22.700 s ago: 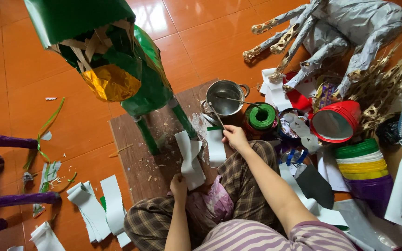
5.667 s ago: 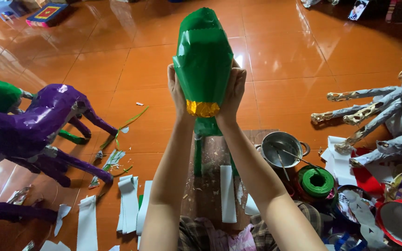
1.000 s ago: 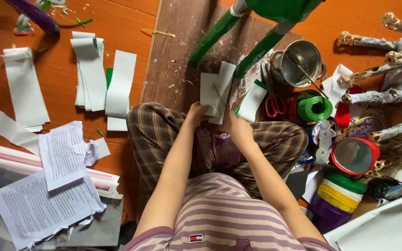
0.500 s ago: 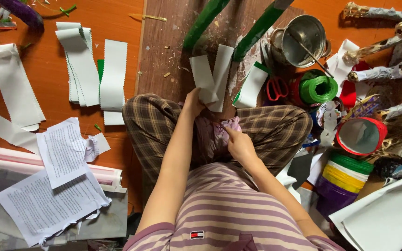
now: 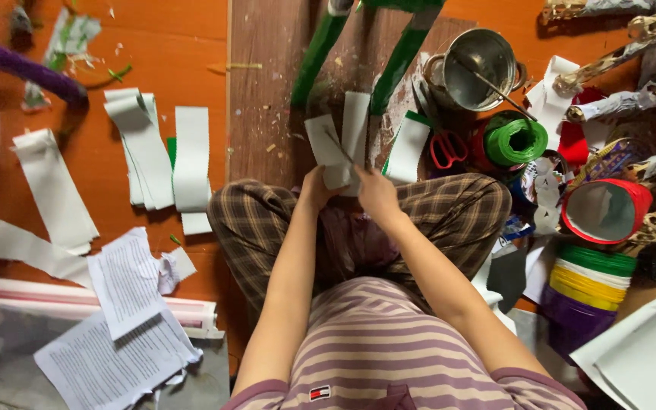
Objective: Wrapping paper strips and tape around a green craft animal model
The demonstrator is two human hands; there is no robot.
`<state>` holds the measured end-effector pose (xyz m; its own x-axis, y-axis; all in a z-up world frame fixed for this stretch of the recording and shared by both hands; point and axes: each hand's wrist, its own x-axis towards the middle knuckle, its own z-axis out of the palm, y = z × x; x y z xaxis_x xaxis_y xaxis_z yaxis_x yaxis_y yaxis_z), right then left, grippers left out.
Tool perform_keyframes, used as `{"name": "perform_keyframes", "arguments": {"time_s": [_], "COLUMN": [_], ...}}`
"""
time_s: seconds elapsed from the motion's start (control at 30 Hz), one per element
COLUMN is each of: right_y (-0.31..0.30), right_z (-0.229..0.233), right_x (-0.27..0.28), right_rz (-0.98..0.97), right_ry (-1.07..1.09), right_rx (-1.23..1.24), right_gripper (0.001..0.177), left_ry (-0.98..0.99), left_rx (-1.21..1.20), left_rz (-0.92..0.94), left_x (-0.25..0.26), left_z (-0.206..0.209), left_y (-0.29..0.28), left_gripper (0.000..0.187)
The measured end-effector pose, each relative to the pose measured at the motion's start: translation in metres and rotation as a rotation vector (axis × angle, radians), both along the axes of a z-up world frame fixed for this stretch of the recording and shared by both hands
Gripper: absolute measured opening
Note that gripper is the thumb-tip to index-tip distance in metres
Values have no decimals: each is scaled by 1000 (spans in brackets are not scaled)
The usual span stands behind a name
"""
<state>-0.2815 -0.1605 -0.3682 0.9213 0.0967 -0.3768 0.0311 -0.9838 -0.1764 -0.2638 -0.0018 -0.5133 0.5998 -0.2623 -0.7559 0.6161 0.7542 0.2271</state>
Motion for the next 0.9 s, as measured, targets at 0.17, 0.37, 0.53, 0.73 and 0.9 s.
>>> {"name": "perform_keyframes", "arguments": {"time_s": [0.17,0.37,0.53,0.73,0.9], "right_y": [6,0,17,-19,-27], "right_z": [-23,-21,-42,-47,-55], "right_x": [11,-2,2,-5,-9], "right_rz": [-37,45,90,64,-26], "right_ry": [10,-208,-429,-421,-242], "right_rx": [319,154,478,213,182], "right_gripper": [54,50,50,34,40], "left_ry": [152,21,67,-593,-615], "left_rx": [232,29,131,1100,1104], "left_rz": [-115,-36,-106,-941,-906], "left_x": [17,0,5,-6,-9], "left_z": [117,8,4,45,57], "left_y": [0,1,2,0,-1], "left_gripper": [76,48,42,98,97]}}
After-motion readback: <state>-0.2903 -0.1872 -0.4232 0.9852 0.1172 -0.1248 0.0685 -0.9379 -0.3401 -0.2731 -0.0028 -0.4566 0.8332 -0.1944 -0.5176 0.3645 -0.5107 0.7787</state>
